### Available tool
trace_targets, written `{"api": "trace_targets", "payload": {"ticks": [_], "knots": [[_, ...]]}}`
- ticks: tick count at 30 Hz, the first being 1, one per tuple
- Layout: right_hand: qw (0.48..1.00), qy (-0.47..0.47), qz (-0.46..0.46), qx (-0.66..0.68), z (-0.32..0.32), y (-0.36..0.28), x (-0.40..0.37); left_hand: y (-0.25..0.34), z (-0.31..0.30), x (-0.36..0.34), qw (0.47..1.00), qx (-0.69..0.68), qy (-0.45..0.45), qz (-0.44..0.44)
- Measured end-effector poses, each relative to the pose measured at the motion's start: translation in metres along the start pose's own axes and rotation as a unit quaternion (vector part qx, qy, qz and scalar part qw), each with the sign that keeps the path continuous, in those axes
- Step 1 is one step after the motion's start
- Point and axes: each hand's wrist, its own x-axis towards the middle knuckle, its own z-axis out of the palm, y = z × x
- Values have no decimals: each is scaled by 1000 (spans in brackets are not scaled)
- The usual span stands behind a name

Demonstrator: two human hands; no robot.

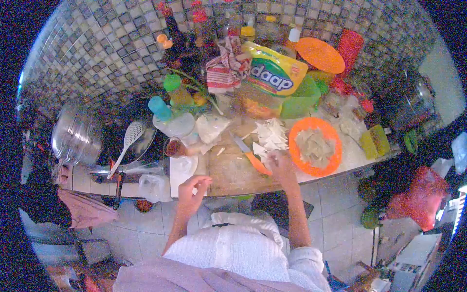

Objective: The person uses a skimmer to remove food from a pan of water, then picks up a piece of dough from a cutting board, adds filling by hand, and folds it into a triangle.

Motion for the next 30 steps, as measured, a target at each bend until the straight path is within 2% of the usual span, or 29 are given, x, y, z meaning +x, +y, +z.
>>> {"api": "trace_targets", "payload": {"ticks": [1, 2, 3, 4, 5, 7, 8, 10, 12, 14, 16, 18, 23, 26, 28, 30], "knots": [[1000, -1, -2, 1, -5, -12, -1, -4, 3, 2, 1000, -25, -16, -10], [992, -38, 44, 114, -9, -24, -2, -7, 7, 5, 1000, -24, -13, -11], [968, -74, 89, 224, -13, -37, -4, -8, 13, 9, 991, -122, -27, -50], [968, -77, 88, 224, -15, -52, -6, -7, 18, 13, 971, -220, -41, -89], [954, -100, 91, 269, -15, -68, -8, -4, 21, 17, 970, -221, -38, -90], [937, -126, 93, 313, -11, -89, -11, 1, 24, 24, 925, -365, -74, -70], [931, -150, 92, 319, -7, -96, -13, 1, 22, 23, 926, -365, -72, -70], [924, -177, 91, 326, 2, -112, -16, -1, 15, 19, 893, -429, -78, -113], [889, -161, 80, 422, 13, -126, -19, -5, 4, 16, 901, -407, -68, -137], [893, -167, 73, 412, 28, -129, -18, -12, -7, 12, 908, -383, -58, -162], [897, -174, 62, 401, 38, -137, -16, -21, -16, 11, 895, -422, -14, -143], [923, -194, 61, 328, 46, -149, -14, -24, -29, 10, 894, -425, 8, -145], [924, -211, 44, 316, 76, -184, -10, -36, -64, 3, 885, -435, 61, -152], [927, -221, 36, 301, 96, -203, -6, -50, -86, -2, 878, -451, 62, -152], [929, -233, 32, 287, 110, -216, -5, -61, -102, -7, 902, -403, 10, -152], [943, -229, -6, 243, 120, -233, -5, -64, -115, -11, 896, -412, 43, -159]]}}
